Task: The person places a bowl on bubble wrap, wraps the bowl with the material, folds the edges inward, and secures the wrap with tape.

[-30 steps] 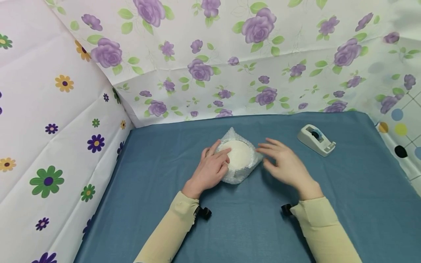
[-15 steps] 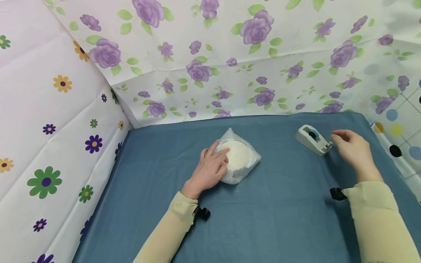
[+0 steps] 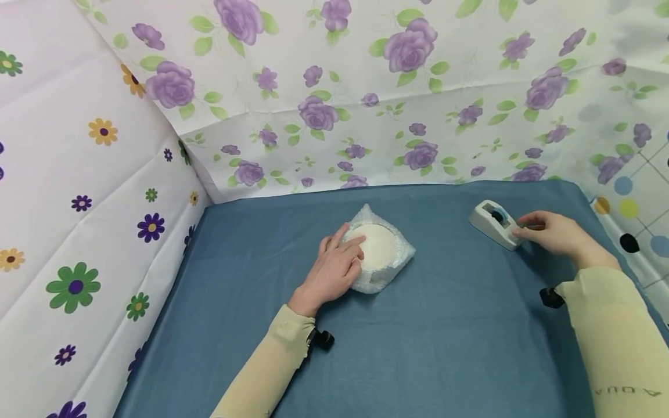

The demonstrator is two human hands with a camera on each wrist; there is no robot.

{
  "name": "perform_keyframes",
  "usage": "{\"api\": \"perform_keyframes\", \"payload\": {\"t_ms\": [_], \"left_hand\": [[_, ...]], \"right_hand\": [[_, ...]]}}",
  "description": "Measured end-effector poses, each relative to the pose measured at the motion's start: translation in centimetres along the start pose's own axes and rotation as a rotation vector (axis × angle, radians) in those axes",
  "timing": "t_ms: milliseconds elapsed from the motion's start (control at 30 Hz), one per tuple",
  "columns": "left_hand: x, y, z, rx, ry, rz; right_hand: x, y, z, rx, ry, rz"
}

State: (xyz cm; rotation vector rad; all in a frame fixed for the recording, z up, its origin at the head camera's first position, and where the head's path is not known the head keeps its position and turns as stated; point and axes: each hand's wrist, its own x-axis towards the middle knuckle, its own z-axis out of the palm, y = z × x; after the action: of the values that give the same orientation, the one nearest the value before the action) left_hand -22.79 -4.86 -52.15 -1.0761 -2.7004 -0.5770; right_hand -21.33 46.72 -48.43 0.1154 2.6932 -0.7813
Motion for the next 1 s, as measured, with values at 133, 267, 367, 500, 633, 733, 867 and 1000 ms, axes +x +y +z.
{"api": "perform_keyframes", "payload": {"t_ms": [133,267,367,500,633,733,867,1000], "left_hand": [[0.1,0.1,0.1,0.002,-0.007,0.0],[0.1,0.2,0.1,0.005,-0.012,-0.004],[0.2,0.2,0.1,0.009,-0.019,-0.006],[0.2,0.2,0.2,0.011,-0.018,-0.004],[0.2,0.1,0.2,0.015,-0.007,0.001],[0.2,0.1,0.3,0.021,-0.008,-0.003],[0.2,0.0,0.2,0.022,-0.026,-0.013],[0.1,0.0,0.1,0.015,-0.031,-0.014]], "right_hand": [[0.0,0.0,-0.3,-0.033,0.006,-0.023],[0.1,0.1,-0.3,-0.04,0.017,-0.036],[0.1,0.0,-0.3,-0.04,0.025,-0.031],[0.0,-0.3,-0.2,-0.042,0.051,-0.016],[-0.4,-0.7,0.2,-0.052,0.108,-0.004],[-0.8,-1.3,0.5,-0.063,0.182,0.007],[-1.1,-2.1,1.2,-0.065,0.267,0.021],[-1.3,-2.1,1.7,-0.046,0.247,0.055]]}}
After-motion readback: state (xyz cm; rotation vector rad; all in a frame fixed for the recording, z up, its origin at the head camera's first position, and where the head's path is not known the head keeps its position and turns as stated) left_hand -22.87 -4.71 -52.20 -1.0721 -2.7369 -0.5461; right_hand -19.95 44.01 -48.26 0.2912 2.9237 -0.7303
